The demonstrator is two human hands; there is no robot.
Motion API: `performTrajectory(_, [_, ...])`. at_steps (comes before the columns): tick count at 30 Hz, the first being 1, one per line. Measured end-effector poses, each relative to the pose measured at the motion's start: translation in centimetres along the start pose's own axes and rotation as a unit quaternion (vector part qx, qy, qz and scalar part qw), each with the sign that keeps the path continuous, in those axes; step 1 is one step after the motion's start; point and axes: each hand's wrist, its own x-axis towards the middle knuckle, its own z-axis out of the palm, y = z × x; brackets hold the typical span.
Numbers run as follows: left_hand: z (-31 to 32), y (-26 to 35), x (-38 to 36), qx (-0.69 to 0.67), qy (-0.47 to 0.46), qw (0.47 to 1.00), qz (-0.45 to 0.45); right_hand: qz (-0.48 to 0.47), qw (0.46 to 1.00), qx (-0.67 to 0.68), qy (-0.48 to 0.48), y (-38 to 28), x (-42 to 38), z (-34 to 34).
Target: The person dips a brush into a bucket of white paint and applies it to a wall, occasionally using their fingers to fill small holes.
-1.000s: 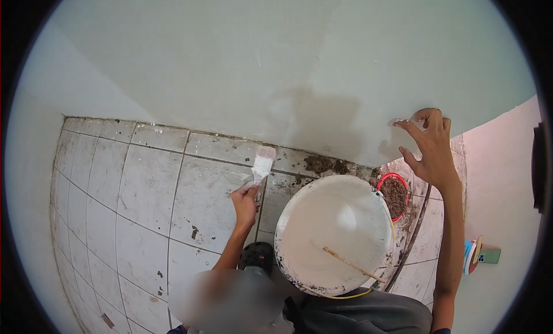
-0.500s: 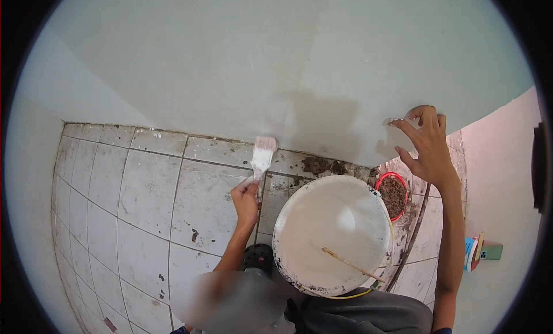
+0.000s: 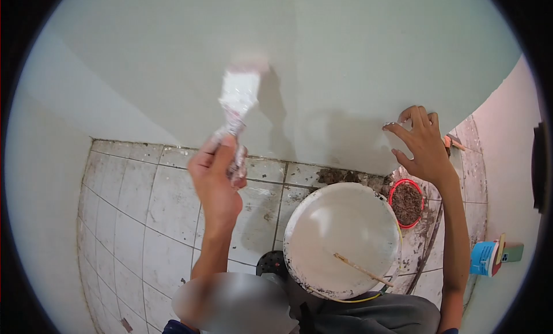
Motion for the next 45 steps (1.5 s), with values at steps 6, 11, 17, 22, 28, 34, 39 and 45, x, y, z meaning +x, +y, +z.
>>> performTrajectory(6, [-1.7,-6.9,1.1,0.013,0.024,1.000,-0.014,-0.015,0.999,0.010,0.030,0.6,-0.3,0.2])
performTrajectory(11, [-7.5,-23.4,0.5,0.086,0.057,0.979,-0.173,-0.011,0.999,0.022,0.034,0.6,-0.4,-0.1])
performTrajectory(17, [-6.3,-21.4,0.2,0.136,0.071,0.968,-0.199,-0.029,0.997,0.037,0.063,0.9,-0.5,0.1])
performTrajectory(22, [-0.3,-4.2,0.9,0.107,0.028,0.992,-0.060,-0.029,0.997,0.032,0.060,1.1,-0.7,0.3])
performTrajectory(28, [2.4,3.0,0.2,0.008,-0.030,0.995,0.093,-0.024,0.998,0.008,0.051,1.1,-0.7,0.6])
performTrajectory(34, [-4.9,-17.7,0.6,0.086,0.035,0.987,-0.128,-0.023,0.998,0.000,0.053,1.2,-0.9,0.7])
performTrajectory(39, [-6.8,-22.8,-0.8,0.153,0.049,0.966,-0.202,-0.024,0.998,-0.026,0.059,1.3,-0.8,0.6])
performTrajectory(45, [0.9,-3.8,-0.1,0.092,0.036,0.995,-0.026,-0.023,0.998,-0.023,0.054,1.3,-0.9,0.8])
